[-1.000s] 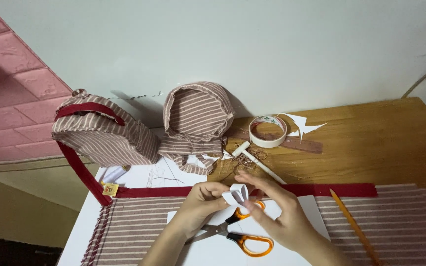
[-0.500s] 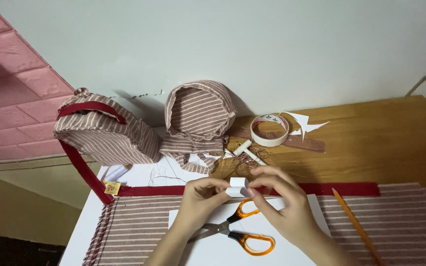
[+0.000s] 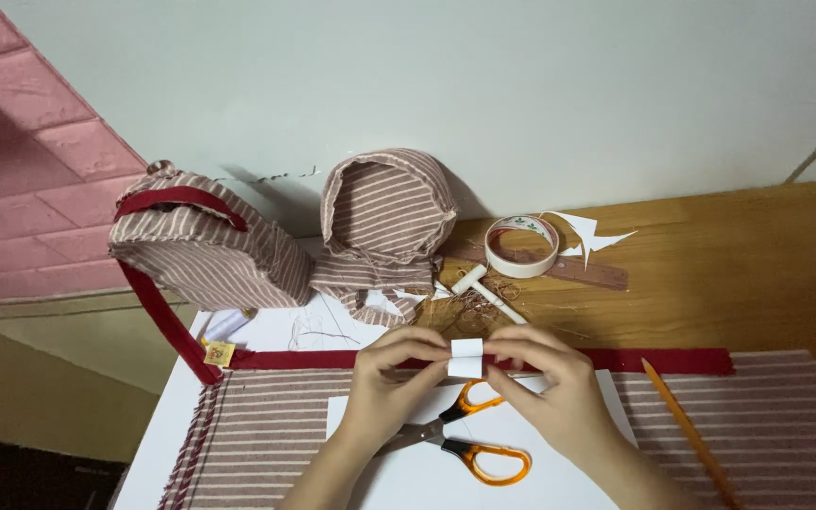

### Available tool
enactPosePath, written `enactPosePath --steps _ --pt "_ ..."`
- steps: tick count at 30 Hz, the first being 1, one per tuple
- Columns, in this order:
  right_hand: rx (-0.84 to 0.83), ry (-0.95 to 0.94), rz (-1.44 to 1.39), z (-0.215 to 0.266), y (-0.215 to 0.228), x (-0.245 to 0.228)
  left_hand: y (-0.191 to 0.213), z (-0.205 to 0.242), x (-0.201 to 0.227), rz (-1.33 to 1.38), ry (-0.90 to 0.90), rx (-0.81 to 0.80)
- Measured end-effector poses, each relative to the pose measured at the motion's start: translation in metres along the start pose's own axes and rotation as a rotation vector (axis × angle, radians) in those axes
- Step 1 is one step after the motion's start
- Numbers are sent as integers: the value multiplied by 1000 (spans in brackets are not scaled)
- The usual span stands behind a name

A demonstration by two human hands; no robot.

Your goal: Cutting a small strip of paper with scissors and folding it into a small loop.

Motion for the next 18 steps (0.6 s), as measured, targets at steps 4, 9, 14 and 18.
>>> enactPosePath --steps 4,9,14,18 --pt "23 39 -38 -3 -1 -6 1 0 1 -9 3 -7" --pt "10 -43 -40 -1 0 -1 -1 0 1 -59 -11 -10" --pt "27 -83 -83 2 1 6 -1 0 3 -73 -2 -12" --pt "49 -85 -62 5 2 15 -1 2 -1 -88 -6 -19"
Point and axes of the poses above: each hand's wrist, its own z-axis away from the middle knuckle, its own y-axis out of the back of the hand, x = y × z, the point moved 5 cm from there along -z, towards the middle knuckle, and after that the axes turned 12 degrees about -z, right-handed, at the moved point
